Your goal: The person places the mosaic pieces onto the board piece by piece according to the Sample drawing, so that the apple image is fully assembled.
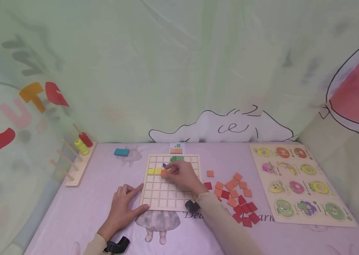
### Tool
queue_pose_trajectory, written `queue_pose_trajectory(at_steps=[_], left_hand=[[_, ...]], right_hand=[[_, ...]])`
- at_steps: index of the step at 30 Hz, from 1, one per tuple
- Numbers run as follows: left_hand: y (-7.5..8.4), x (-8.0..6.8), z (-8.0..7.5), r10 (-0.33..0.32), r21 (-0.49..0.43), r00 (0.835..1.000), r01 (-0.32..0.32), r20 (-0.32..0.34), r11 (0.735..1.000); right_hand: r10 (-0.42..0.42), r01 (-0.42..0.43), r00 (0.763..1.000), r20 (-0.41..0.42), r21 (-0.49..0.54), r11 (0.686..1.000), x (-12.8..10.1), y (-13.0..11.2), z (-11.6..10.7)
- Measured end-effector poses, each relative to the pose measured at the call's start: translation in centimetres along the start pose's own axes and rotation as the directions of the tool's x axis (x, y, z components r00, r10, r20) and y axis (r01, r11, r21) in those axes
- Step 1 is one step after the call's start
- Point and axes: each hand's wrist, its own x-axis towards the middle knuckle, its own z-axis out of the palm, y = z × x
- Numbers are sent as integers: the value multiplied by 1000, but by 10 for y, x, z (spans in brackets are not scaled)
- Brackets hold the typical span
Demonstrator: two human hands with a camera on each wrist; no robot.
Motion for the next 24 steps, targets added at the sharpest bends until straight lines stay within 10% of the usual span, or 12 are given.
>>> queue_pose_trajectory(at_steps=[24], left_hand=[[-1, -1, 0, 13, -1, 1000, -13, -8, 1000]], right_hand=[[-2, 13, 999, 49, -240, 971, 13, -36, 42]])
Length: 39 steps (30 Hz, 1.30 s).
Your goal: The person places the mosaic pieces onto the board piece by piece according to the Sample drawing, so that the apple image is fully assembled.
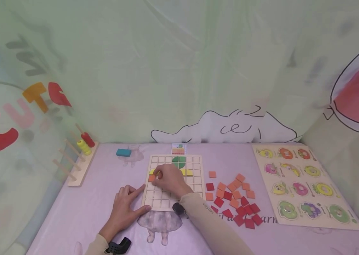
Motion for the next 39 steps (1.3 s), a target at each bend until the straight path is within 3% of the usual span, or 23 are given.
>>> queue_pose_trajectory(at_steps=[29, 39], left_hand=[[-1, -2, 1, 21, 14, 1000, -21, -15, 1000], [0, -1, 1, 19, 23, 1000, -18, -10, 1000]], right_hand=[[-79, 78, 997, -13, -87, 993, 7, 1, 8], [-71, 69, 997, -32, -54, 996, 8, -5, 6]])
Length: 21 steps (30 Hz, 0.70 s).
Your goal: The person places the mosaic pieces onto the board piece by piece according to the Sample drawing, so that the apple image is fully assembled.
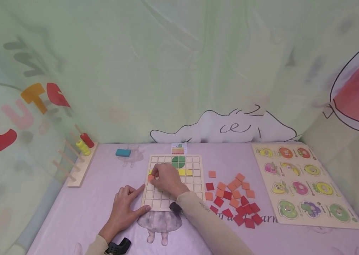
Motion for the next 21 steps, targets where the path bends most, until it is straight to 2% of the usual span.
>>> queue_pose_trajectory(at_steps=[5, 8, 11, 15, 18, 21], left_hand=[[0, 0, 0, 6, -5, 1000, -6, -10, 1000], [0, 1, 0, 12, -11, 1000, -12, -17, 1000], [1, 1, 1, 9, -12, 1000, -9, -13, 1000], [2, 1, 1, 1, -8, 1000, -1, -5, 1000], [1, 0, 1, 3, -3, 1000, -3, -9, 1000], [0, 0, 1, 4, 6, 1000, -4, -11, 1000]], right_hand=[[-29, 29, 1000, -5, 37, 999, 2, 0, 1], [-65, 64, 998, 12, 71, 995, 1, 2, 1], [-61, 56, 997, 41, 104, 993, -3, 4, -2], [4, -9, 1000, 28, 159, 987, -11, 14, -18], [65, -56, 997, -37, 200, 978, -19, 31, -36], [142, -119, 985, -98, 212, 970, -32, 50, -54]])
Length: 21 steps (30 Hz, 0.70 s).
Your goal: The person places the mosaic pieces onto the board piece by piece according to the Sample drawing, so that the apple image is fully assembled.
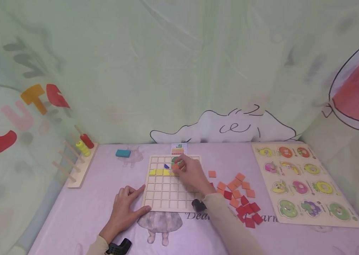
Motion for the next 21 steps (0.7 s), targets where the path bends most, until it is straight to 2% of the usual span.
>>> queue_pose_trajectory(at_steps=[3, 7, 13, 21], left_hand=[[-1, 0, 0, -1, 5, 1000, 1, 3, 1000], [-3, -1, 0, -2, 6, 1000, 2, -1, 1000], [-4, -2, 1, 6, -14, 1000, -7, -23, 1000], [-1, -1, 1, 24, -15, 999, -24, -30, 1000]], right_hand=[[70, -70, 997, -45, -8, 998, -13, 17, -21], [139, -139, 990, -37, -8, 990, -28, 34, -36], [151, -150, 988, 22, -42, 988, -37, 47, -34], [154, -153, 988, -1, -58, 987, -39, 48, -28]])
